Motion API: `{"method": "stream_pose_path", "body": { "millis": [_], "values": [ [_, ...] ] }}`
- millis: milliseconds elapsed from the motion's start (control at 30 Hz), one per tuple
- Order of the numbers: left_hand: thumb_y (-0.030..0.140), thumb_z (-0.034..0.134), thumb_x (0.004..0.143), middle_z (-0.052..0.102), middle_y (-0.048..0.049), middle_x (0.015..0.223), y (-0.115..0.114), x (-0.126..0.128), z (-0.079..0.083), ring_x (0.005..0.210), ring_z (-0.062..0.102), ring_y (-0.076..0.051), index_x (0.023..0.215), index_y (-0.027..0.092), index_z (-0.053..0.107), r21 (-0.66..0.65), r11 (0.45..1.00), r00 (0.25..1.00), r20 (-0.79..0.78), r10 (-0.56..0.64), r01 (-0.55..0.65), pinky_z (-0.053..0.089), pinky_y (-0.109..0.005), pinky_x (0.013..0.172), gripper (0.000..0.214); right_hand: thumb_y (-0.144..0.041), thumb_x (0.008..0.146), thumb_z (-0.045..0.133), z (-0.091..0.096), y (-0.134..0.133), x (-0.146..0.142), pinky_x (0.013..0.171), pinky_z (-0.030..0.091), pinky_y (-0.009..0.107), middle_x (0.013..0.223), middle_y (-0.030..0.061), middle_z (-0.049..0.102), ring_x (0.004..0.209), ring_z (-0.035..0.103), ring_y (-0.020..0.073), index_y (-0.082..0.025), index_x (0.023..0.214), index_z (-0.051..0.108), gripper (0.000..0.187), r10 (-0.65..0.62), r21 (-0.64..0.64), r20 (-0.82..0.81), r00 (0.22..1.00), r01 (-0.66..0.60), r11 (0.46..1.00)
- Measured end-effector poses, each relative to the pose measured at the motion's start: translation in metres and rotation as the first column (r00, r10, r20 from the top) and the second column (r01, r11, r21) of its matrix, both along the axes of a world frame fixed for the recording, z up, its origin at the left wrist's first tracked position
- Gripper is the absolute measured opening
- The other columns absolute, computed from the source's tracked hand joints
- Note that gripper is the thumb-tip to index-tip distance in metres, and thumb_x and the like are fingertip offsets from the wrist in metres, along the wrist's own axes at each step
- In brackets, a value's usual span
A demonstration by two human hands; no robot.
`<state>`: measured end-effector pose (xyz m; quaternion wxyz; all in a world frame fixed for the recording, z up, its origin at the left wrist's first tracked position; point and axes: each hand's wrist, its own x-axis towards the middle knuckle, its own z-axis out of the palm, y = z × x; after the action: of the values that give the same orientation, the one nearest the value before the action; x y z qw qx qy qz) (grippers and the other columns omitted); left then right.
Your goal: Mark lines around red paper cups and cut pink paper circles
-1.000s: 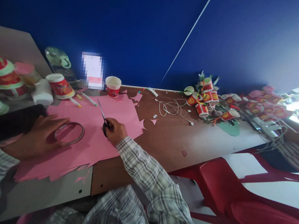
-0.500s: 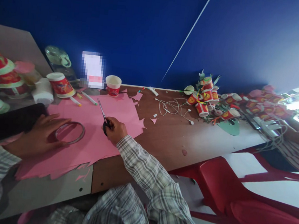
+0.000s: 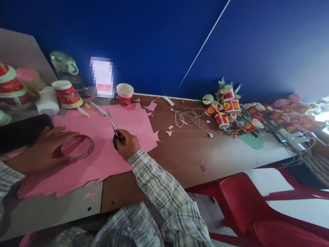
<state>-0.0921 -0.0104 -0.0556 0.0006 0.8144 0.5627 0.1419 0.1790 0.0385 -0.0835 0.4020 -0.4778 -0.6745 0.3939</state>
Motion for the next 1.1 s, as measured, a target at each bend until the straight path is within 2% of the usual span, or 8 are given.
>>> {"method": "stream_pose_path", "body": {
  "millis": [267,367,533,667,800,900,1000,1100],
  "values": [
    [0.067,0.046,0.049,0.053,-0.003,0.122,0.0,-0.004,-0.004,0.12,0.033,-0.025,0.123,0.032,0.039,-0.026,1.0,1.0,-0.029,0.013,-0.014,0.011,-0.044,0.101,0.082,-0.031,0.073,0.062,0.002,-0.002,0.0,0.052,0.043,0.017,0.07,0.0,0.06,0.054,0.051,0.0072,-0.016,0.108,0.059,0.038,-0.017,0.049,0.082,0.997,0.013,0.999],
    [0.068,0.047,0.047,0.051,-0.0032,0.123,0.002,-0.007,-0.007,0.121,0.031,-0.026,0.124,0.033,0.038,-0.058,0.998,0.999,-0.026,0.039,-0.04,0.009,-0.047,0.1,0.084,-0.03,0.074,0.06,0.009,-0.007,0.002,0.061,0.046,0.021,0.075,0.0011,0.065,0.061,0.057,0.0106,-0.02,0.109,0.059,0.036,-0.04,0.129,0.192,0.981,0.016,0.992],
    [0.069,0.048,0.046,0.051,-0.0035,0.124,0.004,-0.009,-0.009,0.121,0.031,-0.026,0.123,0.033,0.039,-0.069,0.997,0.999,-0.028,0.037,-0.039,0.008,-0.048,0.1,0.086,-0.036,0.077,0.056,0.021,-0.012,0.004,0.077,0.045,0.03,0.089,0.0062,0.068,0.078,0.063,0.019,-0.023,0.117,0.055,0.042,-0.114,0.295,0.583,0.804,-0.079,0.952],
    [0.068,0.048,0.047,0.052,-0.0026,0.123,0.003,-0.008,-0.007,0.121,0.031,-0.026,0.121,0.034,0.041,-0.066,0.997,0.999,-0.017,0.03,-0.031,0.008,-0.047,0.1,0.082,-0.046,0.08,0.052,0.024,-0.012,0.003,0.084,0.044,0.036,0.109,0.0105,0.062,0.093,0.061,0.0238,-0.025,0.131,0.041,0.057,-0.148,0.273,0.682,0.716,-0.062,0.96],
    [0.059,0.04,0.062,0.053,-0.0001,0.122,0.005,-0.012,-0.003,0.122,0.032,-0.022,0.117,0.035,0.044,-0.05,0.997,0.997,0.027,0.066,-0.064,0.007,-0.045,0.1,0.061,-0.048,0.083,0.046,0.025,-0.011,0.002,0.085,0.046,0.037,0.115,0.0093,0.057,0.099,0.06,0.0247,-0.028,0.135,0.032,0.057,-0.141,0.219,0.723,0.676,-0.031,0.975],
    [0.054,0.037,0.065,0.055,-0.0008,0.119,0.009,-0.021,-0.004,0.118,0.037,-0.019,0.109,0.032,0.052,-0.031,0.994,0.991,0.074,0.108,-0.106,0.008,-0.043,0.1,0.051,-0.051,0.083,0.044,0.026,-0.01,-0.001,0.081,0.049,0.036,0.122,0.0095,0.052,0.099,0.061,0.0249,-0.03,0.137,0.026,0.06,-0.126,0.159,0.75,0.649,0.008,0.987],
    [0.054,0.043,0.061,0.059,-0.0023,0.113,0.013,-0.031,-0.01,0.115,0.04,-0.02,0.103,0.03,0.057,-0.019,0.988,0.986,0.074,0.151,-0.15,0.005,-0.043,0.1,0.05,-0.052,0.081,0.047,0.029,-0.009,-0.003,0.076,0.051,0.036,0.13,0.0095,0.045,0.096,0.062,0.0248,-0.031,0.136,0.027,0.061,-0.115,0.108,0.775,0.621,0.048,0.993],
    [0.053,0.045,0.059,0.06,-0.0041,0.111,0.015,-0.036,-0.016,0.114,0.04,-0.021,0.103,0.028,0.057,-0.051,0.986,0.983,0.085,0.165,-0.161,0.004,-0.045,0.099,0.052,-0.049,0.079,0.051,0.036,-0.01,-0.003,0.074,0.052,0.035,0.132,0.0118,0.042,0.097,0.062,0.026,-0.027,0.13,0.039,0.057,-0.107,0.105,0.785,0.61,0.038,0.994]
  ]
}}
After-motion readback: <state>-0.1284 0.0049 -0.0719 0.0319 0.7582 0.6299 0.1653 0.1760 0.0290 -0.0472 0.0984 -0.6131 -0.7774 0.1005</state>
